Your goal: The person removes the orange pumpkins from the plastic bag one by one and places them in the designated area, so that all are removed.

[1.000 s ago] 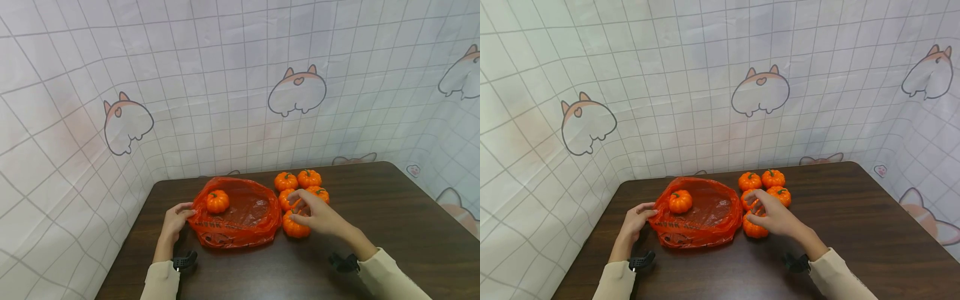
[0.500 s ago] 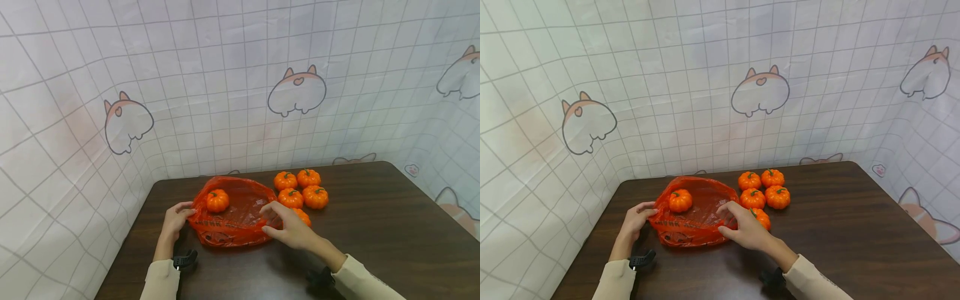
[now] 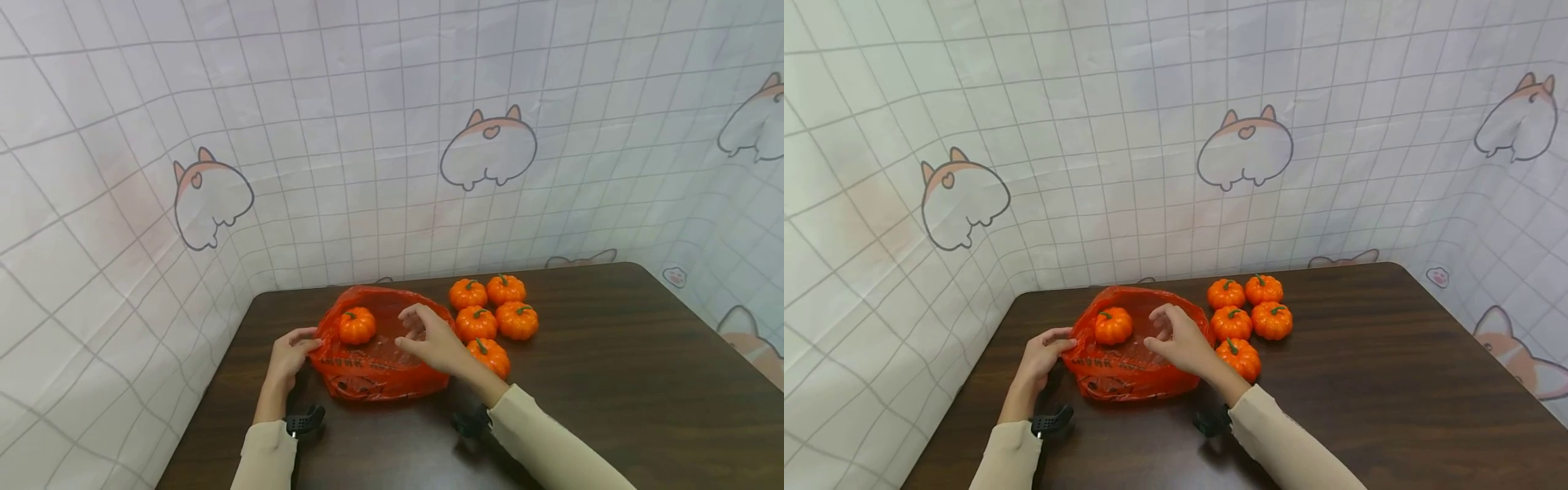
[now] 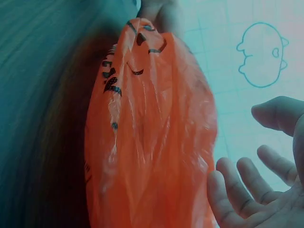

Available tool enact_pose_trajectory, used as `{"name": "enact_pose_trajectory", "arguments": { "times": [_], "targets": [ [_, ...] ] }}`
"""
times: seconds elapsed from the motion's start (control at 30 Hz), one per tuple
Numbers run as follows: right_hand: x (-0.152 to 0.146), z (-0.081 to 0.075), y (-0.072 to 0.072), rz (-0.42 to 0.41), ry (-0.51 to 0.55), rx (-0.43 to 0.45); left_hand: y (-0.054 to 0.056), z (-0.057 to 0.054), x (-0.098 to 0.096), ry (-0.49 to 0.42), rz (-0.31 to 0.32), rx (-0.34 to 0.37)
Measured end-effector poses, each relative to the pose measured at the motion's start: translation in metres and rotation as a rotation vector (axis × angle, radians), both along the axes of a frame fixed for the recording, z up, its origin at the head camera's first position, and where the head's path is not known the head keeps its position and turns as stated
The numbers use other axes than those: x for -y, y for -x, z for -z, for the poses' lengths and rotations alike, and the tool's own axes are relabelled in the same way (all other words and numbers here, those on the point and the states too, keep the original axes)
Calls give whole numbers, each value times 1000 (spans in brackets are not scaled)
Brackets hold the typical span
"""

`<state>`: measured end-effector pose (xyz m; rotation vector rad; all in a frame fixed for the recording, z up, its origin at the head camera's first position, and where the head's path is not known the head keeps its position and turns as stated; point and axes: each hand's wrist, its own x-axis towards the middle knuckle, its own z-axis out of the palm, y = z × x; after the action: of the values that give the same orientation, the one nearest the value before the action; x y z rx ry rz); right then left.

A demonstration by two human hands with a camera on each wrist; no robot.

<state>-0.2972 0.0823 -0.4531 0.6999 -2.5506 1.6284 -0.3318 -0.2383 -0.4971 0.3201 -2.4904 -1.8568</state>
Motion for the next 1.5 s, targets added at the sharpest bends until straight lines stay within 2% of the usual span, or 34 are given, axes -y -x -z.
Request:
{"name": "enact_pose_trajectory", "arguments": {
  "times": [0.2,0.47,0.77,1.0,1.27,1.5],
  "targets": [
    [18,6,17,27,-10,61,0,0,0,-5,-2,-4],
    [41,4,35,37,-82,105,1,-1,2,3,-2,-2],
    [61,15,56,37,-116,167,1,0,4,6,8,2],
    [78,26,62,37,-101,207,1,-1,8,6,3,-2],
    [83,34,65,40,-84,203,0,-1,6,11,14,-3],
    [83,38,69,53,-136,187,0,-1,4,12,13,-3]
  ]
}}
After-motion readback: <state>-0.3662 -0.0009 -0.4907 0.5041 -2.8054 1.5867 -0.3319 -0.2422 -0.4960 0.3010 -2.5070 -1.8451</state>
